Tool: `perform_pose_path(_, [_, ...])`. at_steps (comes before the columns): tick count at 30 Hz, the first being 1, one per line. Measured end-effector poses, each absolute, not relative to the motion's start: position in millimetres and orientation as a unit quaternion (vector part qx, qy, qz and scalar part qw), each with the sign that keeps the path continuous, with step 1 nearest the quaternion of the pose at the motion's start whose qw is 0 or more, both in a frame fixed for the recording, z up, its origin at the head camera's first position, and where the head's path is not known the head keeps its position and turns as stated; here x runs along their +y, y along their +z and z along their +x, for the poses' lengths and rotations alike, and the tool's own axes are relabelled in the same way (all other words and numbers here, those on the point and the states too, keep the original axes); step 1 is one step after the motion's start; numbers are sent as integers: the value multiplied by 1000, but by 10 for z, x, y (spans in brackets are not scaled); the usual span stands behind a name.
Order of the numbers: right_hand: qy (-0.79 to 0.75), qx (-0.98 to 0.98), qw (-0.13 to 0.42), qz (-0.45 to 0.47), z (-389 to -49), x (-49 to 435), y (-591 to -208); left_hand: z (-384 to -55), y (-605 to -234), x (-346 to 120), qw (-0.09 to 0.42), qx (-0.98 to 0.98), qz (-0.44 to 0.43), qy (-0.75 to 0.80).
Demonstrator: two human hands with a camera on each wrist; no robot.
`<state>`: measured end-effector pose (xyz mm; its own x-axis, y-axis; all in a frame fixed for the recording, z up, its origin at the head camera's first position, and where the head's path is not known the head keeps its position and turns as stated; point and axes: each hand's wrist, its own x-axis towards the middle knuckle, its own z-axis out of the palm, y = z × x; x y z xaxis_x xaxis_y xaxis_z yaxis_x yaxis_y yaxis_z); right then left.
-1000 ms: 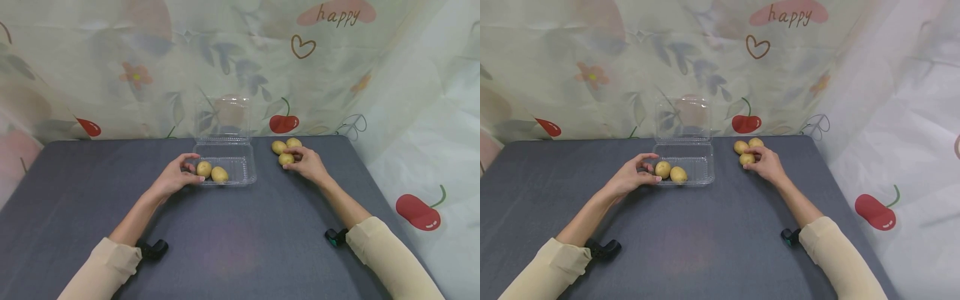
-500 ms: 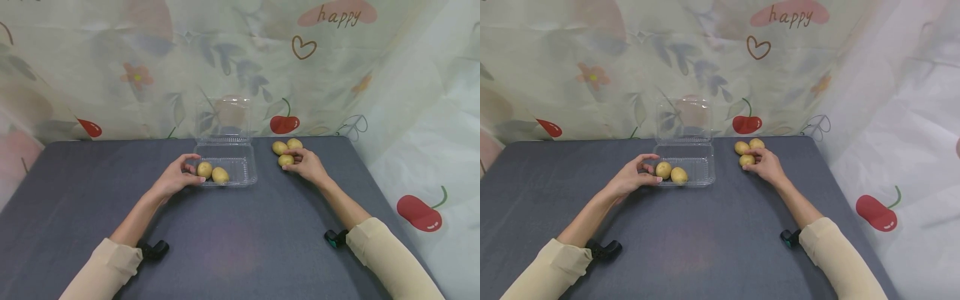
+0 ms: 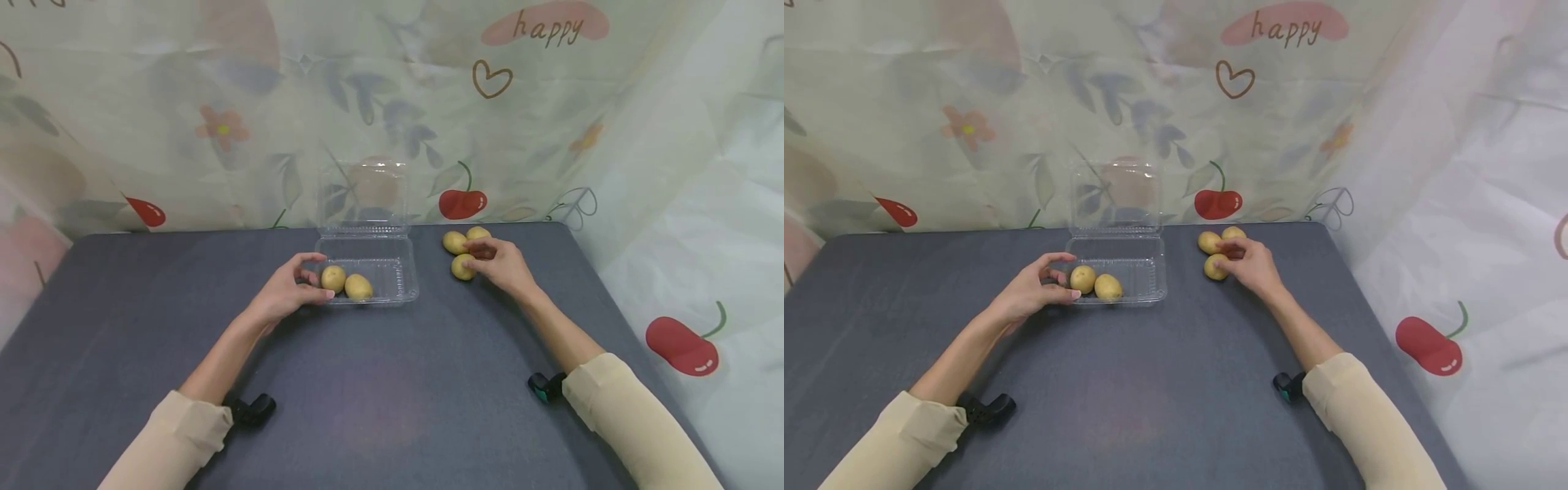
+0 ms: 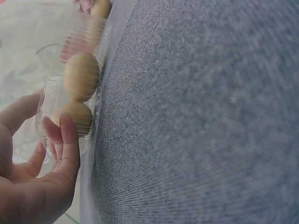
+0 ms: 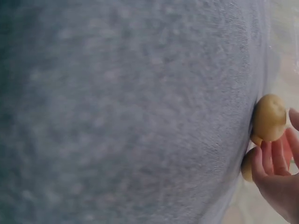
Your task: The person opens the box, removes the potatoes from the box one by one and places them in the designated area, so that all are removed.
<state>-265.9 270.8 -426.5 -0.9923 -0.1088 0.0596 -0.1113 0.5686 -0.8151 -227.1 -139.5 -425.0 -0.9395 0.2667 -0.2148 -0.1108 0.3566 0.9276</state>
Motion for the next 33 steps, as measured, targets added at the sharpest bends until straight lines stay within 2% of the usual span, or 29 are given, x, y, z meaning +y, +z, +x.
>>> perform_pose_path(17, [472,-876,50,89,-2622,2579,-4039,-2261,-4238,-1380,171,803,44,570])
perform_pose_path(33, [514,-848,7,128,-2397,2141,-3700,-2252,-4238,-1392,168,796,47,580])
